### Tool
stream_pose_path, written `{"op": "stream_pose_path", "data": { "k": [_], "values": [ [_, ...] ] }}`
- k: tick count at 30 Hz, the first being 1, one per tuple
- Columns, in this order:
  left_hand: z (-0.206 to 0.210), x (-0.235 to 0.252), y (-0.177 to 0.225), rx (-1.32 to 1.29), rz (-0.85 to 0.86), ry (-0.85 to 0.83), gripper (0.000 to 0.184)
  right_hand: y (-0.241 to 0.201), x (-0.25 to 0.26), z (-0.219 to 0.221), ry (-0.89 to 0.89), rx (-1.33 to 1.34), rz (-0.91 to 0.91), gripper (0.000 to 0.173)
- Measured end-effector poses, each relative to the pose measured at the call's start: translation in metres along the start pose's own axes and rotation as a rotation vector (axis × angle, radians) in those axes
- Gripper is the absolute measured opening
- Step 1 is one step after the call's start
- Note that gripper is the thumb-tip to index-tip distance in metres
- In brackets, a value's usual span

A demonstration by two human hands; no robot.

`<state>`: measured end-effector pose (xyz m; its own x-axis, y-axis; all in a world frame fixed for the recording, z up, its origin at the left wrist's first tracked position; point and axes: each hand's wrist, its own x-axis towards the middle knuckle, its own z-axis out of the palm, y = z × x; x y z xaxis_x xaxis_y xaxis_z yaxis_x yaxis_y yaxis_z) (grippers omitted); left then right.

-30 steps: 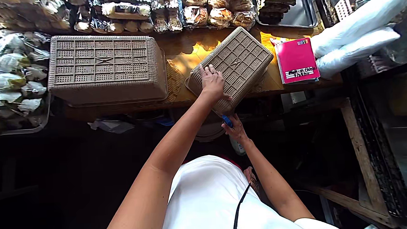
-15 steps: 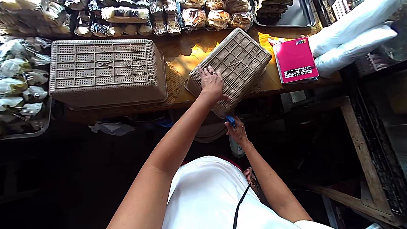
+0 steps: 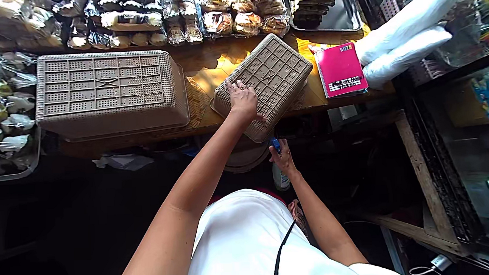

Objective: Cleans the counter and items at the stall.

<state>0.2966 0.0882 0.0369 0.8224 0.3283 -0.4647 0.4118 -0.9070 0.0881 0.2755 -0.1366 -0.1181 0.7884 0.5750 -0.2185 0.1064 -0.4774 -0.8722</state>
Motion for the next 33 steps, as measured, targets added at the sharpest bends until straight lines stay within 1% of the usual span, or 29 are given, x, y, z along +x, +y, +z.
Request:
{"op": "stream_pose_path", "data": {
  "k": [2, 6, 9, 11, 16, 21, 28, 33],
  "values": [
    [-0.001, 0.001, 0.000, 0.016, -0.003, -0.001, 0.116, -0.002, 0.002, -0.001, 0.015, -0.014, 0.009, 0.050],
    [-0.003, 0.000, 0.001, 0.012, -0.003, 0.002, 0.116, -0.005, 0.006, -0.003, 0.103, -0.005, 0.048, 0.049],
    [-0.002, 0.000, 0.001, 0.023, -0.009, 0.008, 0.118, -0.005, 0.012, -0.005, 0.102, 0.023, 0.074, 0.051],
    [-0.002, 0.000, 0.000, 0.015, -0.007, 0.008, 0.117, -0.007, 0.016, -0.005, 0.124, 0.020, 0.067, 0.049],
    [-0.002, 0.001, -0.002, 0.030, -0.006, 0.008, 0.115, -0.015, 0.024, -0.005, 0.265, 0.009, 0.029, 0.042],
    [0.000, -0.002, 0.000, 0.018, -0.011, 0.002, 0.113, -0.013, 0.025, -0.004, 0.201, 0.046, 0.061, 0.048],
    [0.001, 0.000, 0.000, -0.004, -0.002, 0.007, 0.115, -0.020, 0.029, -0.006, 0.322, 0.043, 0.106, 0.044],
    [0.001, -0.001, 0.001, 0.011, -0.010, -0.001, 0.116, -0.022, 0.041, -0.016, 0.306, 0.050, 0.108, 0.046]
  ]
}}
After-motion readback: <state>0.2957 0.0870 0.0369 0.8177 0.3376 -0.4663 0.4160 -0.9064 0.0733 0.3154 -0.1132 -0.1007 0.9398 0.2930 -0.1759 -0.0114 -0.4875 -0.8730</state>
